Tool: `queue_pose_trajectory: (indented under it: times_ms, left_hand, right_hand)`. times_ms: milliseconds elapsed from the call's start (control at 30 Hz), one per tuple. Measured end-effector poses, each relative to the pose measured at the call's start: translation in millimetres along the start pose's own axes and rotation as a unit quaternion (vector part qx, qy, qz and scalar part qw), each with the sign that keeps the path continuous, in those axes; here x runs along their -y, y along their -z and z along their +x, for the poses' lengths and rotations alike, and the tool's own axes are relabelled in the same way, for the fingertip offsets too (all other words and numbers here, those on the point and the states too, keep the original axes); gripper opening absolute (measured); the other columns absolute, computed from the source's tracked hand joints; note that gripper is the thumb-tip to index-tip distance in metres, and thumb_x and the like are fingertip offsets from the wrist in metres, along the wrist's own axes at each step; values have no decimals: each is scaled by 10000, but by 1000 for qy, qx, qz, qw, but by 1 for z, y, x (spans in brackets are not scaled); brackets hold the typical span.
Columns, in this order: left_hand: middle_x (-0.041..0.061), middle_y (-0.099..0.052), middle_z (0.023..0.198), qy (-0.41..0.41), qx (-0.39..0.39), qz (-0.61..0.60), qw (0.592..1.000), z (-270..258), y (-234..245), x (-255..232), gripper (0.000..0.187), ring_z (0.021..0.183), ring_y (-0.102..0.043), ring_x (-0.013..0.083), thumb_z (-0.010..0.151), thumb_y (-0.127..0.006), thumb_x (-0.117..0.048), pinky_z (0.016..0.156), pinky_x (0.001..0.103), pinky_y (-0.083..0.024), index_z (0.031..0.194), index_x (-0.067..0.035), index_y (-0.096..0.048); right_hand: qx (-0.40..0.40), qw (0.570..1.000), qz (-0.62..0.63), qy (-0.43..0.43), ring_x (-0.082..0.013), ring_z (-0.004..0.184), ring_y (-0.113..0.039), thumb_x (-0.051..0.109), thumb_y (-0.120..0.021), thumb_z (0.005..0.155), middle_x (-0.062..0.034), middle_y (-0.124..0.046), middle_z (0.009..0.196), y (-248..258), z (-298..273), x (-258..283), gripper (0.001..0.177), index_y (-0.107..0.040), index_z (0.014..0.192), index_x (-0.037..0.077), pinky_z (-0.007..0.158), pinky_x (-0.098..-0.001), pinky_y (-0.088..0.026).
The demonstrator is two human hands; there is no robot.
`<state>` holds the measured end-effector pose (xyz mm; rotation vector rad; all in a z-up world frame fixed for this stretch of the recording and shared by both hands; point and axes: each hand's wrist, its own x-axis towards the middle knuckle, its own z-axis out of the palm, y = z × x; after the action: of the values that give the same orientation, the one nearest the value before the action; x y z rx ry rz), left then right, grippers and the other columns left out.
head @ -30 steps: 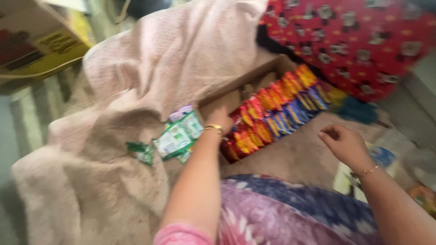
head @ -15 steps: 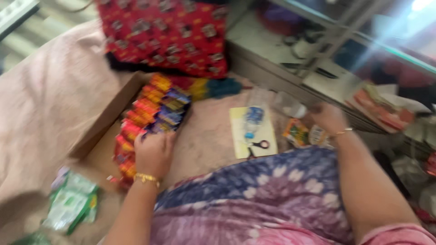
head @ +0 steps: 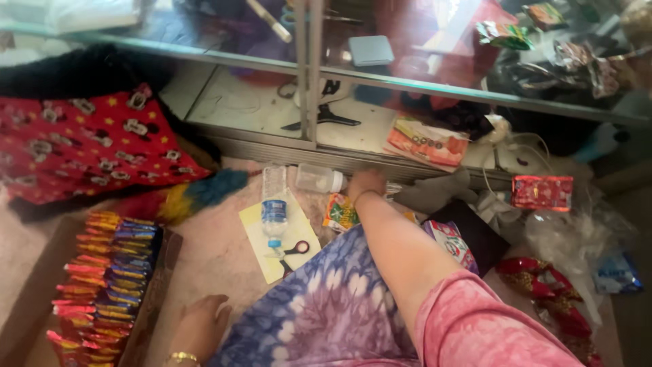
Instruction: The person organizes small red packets into a cardboard box and uses scissors to cut several detergent packets from a larger strip.
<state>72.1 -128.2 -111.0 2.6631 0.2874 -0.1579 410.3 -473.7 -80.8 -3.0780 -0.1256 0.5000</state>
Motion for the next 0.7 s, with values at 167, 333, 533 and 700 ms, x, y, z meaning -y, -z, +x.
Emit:
queue_pose_trajectory:
  times_ms: [167, 333, 533, 700]
  left_hand:
    - [84, -783, 1160, 90, -44, -148, 984, -11, -8, -10, 349, 1104, -749, 227, 903, -694, -314, 947, 345, -580, 1191, -121, -737]
    - [84, -649, 1394, 67, -12, -522, 850, -7, 17, -66, 555, 1284, -607, 211, 920, -594, -399, 1032, 374, -490, 1373, -79, -570]
    - [77, -575, 1443, 52, 0, -818, 573, -22, 98, -145, 649, 1301, -555, 244, 991, -308, -546, 1048, 472, -421, 1431, -117, -518]
    - [138, -609, 1338, 99, -111, -758, 635, -29, 132, -131, 458, 1189, -561, 281, 1166, -404, -364, 1018, 479, -420, 1455, -34, -538]
  right_hand:
    - [-183, 952, -42, 242, -333, 1075, -522, 228, -702, 818, -112, -568, 1107, 17, -26, 35, 283, -621, 1066, 118, 923, -504, -453]
    - [-367, 806, 275, 375, -320, 901, -636, 199, -697, 746, -118, -672, 905, 54, -145, 114, 201, -687, 908, 82, 765, -455, -502]
    - [-316, 697, 346, 544, -326, 1094, -635, 124, -655, 905, -148, -651, 1145, 94, -268, 157, 242, -638, 1132, 42, 919, -404, -549]
    - [-240, 660, 385, 598, -356, 1171, -644, 182, -689, 921, -157, -642, 1256, 78, -265, 157, 315, -633, 1205, 58, 1003, -425, -544]
